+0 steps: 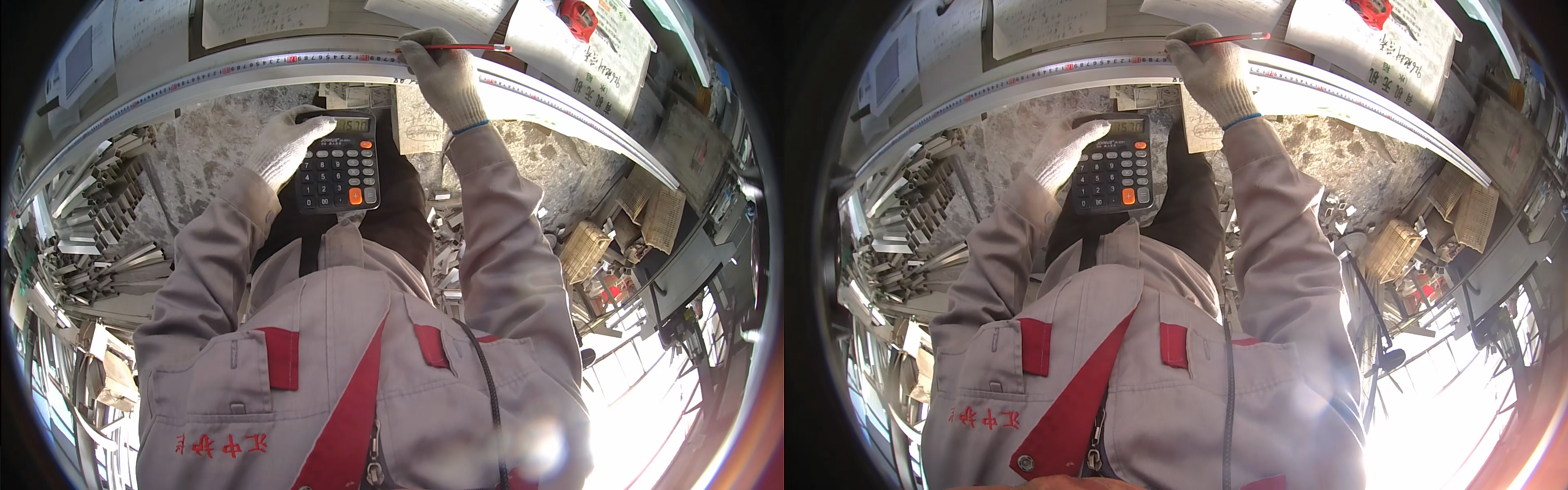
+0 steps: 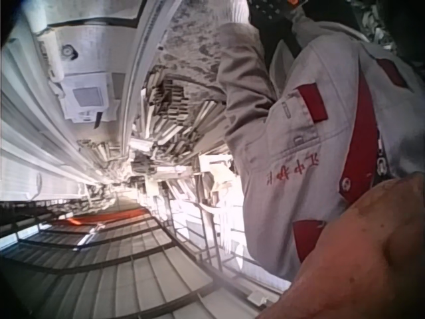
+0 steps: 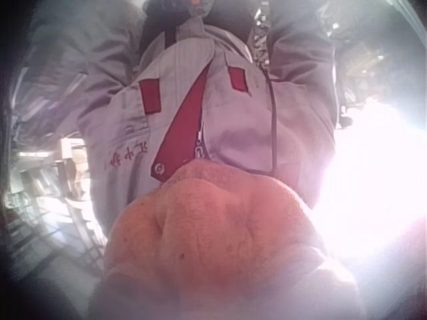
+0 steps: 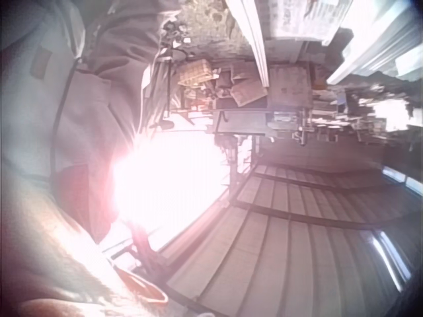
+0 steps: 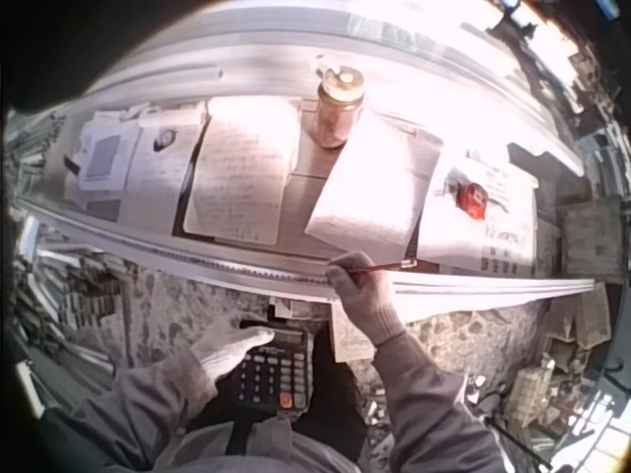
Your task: The person uses a calculator to perform arithmetic and writes the results on a long metal profile with a red pencil. They repeatedly enter numbers, compute, and mark the profile at measured intervals.
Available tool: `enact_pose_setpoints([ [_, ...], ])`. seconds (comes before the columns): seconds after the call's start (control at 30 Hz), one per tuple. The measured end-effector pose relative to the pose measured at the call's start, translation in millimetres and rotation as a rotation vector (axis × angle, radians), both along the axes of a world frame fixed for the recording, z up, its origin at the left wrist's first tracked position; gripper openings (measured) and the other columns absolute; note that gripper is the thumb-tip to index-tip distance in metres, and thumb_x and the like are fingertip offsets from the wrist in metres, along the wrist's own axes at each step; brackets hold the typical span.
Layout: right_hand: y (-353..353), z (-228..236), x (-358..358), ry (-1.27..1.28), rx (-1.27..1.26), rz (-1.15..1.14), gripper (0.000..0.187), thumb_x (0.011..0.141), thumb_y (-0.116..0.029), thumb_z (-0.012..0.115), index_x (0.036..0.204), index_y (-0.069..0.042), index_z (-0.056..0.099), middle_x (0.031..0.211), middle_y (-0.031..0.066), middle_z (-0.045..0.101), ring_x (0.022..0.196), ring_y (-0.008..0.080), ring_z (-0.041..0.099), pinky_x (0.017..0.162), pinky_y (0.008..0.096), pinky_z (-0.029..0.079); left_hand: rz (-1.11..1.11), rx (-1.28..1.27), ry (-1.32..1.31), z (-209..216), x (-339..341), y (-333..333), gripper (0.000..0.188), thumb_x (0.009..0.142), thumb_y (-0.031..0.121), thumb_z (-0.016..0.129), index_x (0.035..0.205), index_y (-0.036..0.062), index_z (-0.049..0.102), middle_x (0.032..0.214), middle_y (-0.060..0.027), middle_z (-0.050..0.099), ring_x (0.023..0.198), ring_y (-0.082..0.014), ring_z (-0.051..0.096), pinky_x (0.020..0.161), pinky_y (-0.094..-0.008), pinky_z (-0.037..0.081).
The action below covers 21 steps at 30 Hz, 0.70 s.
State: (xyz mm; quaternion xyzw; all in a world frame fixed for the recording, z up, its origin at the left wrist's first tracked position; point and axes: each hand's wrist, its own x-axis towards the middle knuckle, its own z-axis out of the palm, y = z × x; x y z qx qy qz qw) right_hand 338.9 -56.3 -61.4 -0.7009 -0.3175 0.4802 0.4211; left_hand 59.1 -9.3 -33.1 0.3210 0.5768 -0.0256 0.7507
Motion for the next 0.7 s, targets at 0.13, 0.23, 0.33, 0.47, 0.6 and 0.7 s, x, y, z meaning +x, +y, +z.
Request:
enact_pose_setpoints([
  [0.13, -2.2, -6.7, -1.9, 0.026, 0.035, -0.005, 0.019, 0.105, -0.016, 0.072, 0.115, 0.0, 0.071, 0.103, 0.0095, 0.077, 0.095, 0.0157, 0.073, 0.085, 0.0307, 0.06, 0.01, -0.016, -0.027, -7.1, -4.4, -6.4, 0.027, 0.096, 0.024, 0.082, 0.116, 0.007, 0.077, 0.095, -0.0005, 0.075, 0.078, -0.0074, 0.068, 0.065, -0.0233, 0.053],
  [0.23, -4.7, -10.4, -2.3, 0.029, 0.055, -0.002, 0.016, 0.105, -0.015, 0.072, 0.113, -0.001, 0.07, 0.102, 0.0085, 0.077, 0.095, 0.0162, 0.073, 0.086, 0.0317, 0.06, 0.014, -0.022, -0.019, -9.7, -6.5, -10.7, 0.027, 0.095, 0.024, 0.083, 0.116, 0.0077, 0.076, 0.094, -0.0011, 0.075, 0.077, -0.0074, 0.068, 0.063, -0.0227, 0.054],
  [0.33, -5.3, -12.7, -2.2, 0.034, 0.061, -0.001, 0.015, 0.104, -0.015, 0.073, 0.111, -0.002, 0.071, 0.1, 0.0078, 0.076, 0.095, 0.0166, 0.072, 0.086, 0.033, 0.06, 0.028, -0.053, -0.035, -11.3, -8.1, -13.0, 0.029, 0.097, 0.023, 0.082, 0.12, 0.0061, 0.074, 0.1, -0.0035, 0.075, 0.083, -0.0091, 0.07, 0.068, -0.0237, 0.056],
  [0.47, -5.1, -12.4, -2.0, -0.021, 0.068, 0.029, 0.016, 0.104, -0.016, 0.073, 0.112, -0.003, 0.071, 0.1, 0.0077, 0.075, 0.094, 0.0166, 0.072, 0.085, 0.033, 0.06, 0.0, -0.029, -0.008, -11.5, -10.4, -15.5, 0.032, 0.096, 0.024, 0.083, 0.12, 0.0058, 0.073, 0.099, -0.0033, 0.075, 0.081, -0.0088, 0.07, 0.066, -0.0232, 0.056],
  [0.6, -5.7, -9.2, -1.9, -0.021, 0.078, 0.029, 0.015, 0.104, -0.015, 0.073, 0.112, -0.003, 0.071, 0.099, 0.0075, 0.075, 0.094, 0.0161, 0.072, 0.085, 0.0324, 0.06, -0.005, 0.003, 0.003, -10.2, -10.9, -18.2, 0.031, 0.093, 0.026, 0.085, 0.116, 0.0067, 0.074, 0.092, -0.0009, 0.074, 0.074, -0.0063, 0.068, 0.059, -0.0205, 0.052],
  [0.7, -6.6, -7.3, -2.7, -0.019, 0.089, 0.023, 0.015, 0.104, -0.015, 0.073, 0.112, -0.002, 0.07, 0.099, 0.0076, 0.075, 0.094, 0.0157, 0.072, 0.085, 0.032, 0.06, 0.0, 0.001, 0.012, -9.4, -11.7, -20.5, 0.032, 0.093, 0.026, 0.085, 0.116, 0.0063, 0.075, 0.091, -0.0009, 0.073, 0.074, -0.006, 0.068, 0.059, -0.0199, 0.052],
])
